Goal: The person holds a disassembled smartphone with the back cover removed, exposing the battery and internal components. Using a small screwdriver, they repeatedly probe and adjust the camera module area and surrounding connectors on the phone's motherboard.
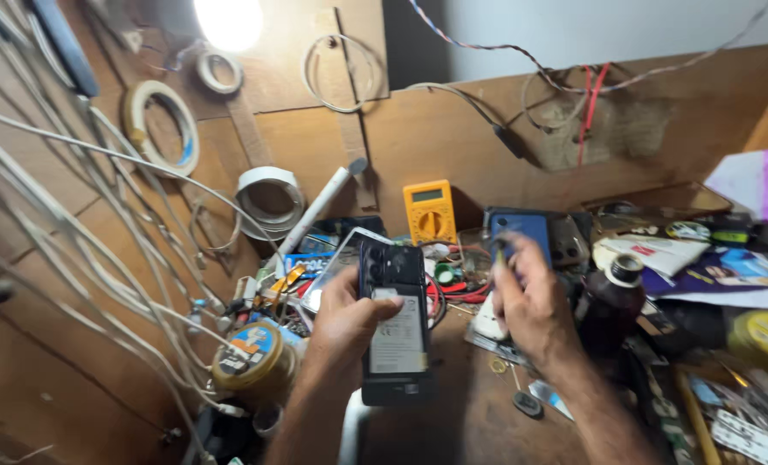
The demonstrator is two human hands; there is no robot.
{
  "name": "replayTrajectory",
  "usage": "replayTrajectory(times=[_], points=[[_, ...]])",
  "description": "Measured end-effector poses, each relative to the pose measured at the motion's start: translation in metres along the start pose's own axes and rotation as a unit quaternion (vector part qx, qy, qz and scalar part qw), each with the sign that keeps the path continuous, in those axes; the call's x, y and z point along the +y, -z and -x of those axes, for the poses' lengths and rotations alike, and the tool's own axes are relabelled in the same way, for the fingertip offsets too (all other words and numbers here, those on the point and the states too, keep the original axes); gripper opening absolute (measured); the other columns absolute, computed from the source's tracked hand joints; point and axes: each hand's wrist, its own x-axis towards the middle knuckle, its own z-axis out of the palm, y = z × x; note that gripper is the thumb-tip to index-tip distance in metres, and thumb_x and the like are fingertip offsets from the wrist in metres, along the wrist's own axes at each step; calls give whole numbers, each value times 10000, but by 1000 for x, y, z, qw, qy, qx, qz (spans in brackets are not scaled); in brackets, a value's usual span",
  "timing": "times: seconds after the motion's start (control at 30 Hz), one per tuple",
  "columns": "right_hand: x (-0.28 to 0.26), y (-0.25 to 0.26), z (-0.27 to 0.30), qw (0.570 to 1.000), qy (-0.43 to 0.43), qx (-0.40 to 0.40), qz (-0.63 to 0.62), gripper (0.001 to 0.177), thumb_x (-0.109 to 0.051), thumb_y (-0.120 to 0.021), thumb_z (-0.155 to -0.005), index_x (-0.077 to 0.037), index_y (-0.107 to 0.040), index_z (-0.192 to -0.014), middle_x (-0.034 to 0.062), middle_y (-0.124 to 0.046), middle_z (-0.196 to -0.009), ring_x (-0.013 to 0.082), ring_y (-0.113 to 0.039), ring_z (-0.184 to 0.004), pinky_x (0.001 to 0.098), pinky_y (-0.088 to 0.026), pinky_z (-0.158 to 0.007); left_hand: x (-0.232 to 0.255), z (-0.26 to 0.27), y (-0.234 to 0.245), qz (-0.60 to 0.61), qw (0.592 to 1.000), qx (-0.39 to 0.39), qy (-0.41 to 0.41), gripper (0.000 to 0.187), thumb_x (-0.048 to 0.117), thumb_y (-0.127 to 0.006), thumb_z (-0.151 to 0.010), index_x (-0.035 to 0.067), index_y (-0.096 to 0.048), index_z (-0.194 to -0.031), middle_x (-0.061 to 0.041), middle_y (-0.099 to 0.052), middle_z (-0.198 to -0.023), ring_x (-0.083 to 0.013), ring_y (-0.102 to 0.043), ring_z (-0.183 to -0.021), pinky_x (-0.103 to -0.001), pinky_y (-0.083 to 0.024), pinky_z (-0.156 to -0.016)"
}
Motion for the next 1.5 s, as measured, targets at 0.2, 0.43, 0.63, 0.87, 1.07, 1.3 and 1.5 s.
replayTrajectory(times=[0.2,0.43,0.63,0.87,1.07,1.3,1.5], points=[[-1,-3,4,948,67,-139,279,384,-253,-831,-735,-46,-769,-1053,93,-782,-831,173,-736,-706,359,-572,-662,-31,-12,41,42,987,113,109,305,-136,-638,-707,-105,-654,-1010,-183,-745,-832,-255,-729,-677,-395,-636,-678],[-15,-4,9,907,-30,-196,371,430,-321,-883,-721,-62,-779,-1048,91,-786,-992,235,-761,-915,366,-574,-831,-47,-22,68,5,991,103,83,235,-113,-655,-669,-61,-687,-896,-145,-728,-766,-235,-690,-625,-366,-584,-599],[-16,-35,21,927,50,-159,336,367,-311,-817,-721,-73,-787,-1000,88,-758,-993,272,-741,-915,404,-571,-817,-50,-17,60,25,991,117,66,242,-109,-629,-649,-41,-687,-874,-140,-717,-741,-233,-687,-592,-379,-590,-569],[-39,-57,29,888,-39,-185,419,355,-400,-821,-798,-122,-785,-1014,71,-719,-988,264,-711,-956,432,-552,-874,-53,-11,53,6,993,105,53,250,-98,-638,-638,-55,-694,-878,-129,-724,-750,-220,-696,-603,-357,-593,-579],[-35,-62,32,862,25,-221,455,294,-360,-716,-852,-109,-756,-1000,74,-713,-1028,272,-700,-1004,433,-543,-897,-57,-12,53,-22,991,121,50,264,-93,-643,-631,-65,-699,-887,-132,-731,-759,-212,-703,-620,-355,-589,-588],[-38,-28,29,850,-42,-191,490,376,-433,-709,-838,-164,-750,-1097,61,-724,-1127,273,-659,-1125,429,-522,-971,-56,-10,52,-15,989,136,50,275,-86,-645,-635,-44,-710,-899,-117,-725,-761,-211,-695,-632,-362,-579,-585],[-36,-31,33,836,-42,-222,500,443,-434,-754,-803,-190,-752,-1173,68,-721,-1161,265,-653,-1148,408,-518,-982,-55,-9,51,-58,988,130,52,276,-92,-651,-627,-53,-718,-892,-115,-728,-756,-207,-694,-629,-352,-564,-590]])
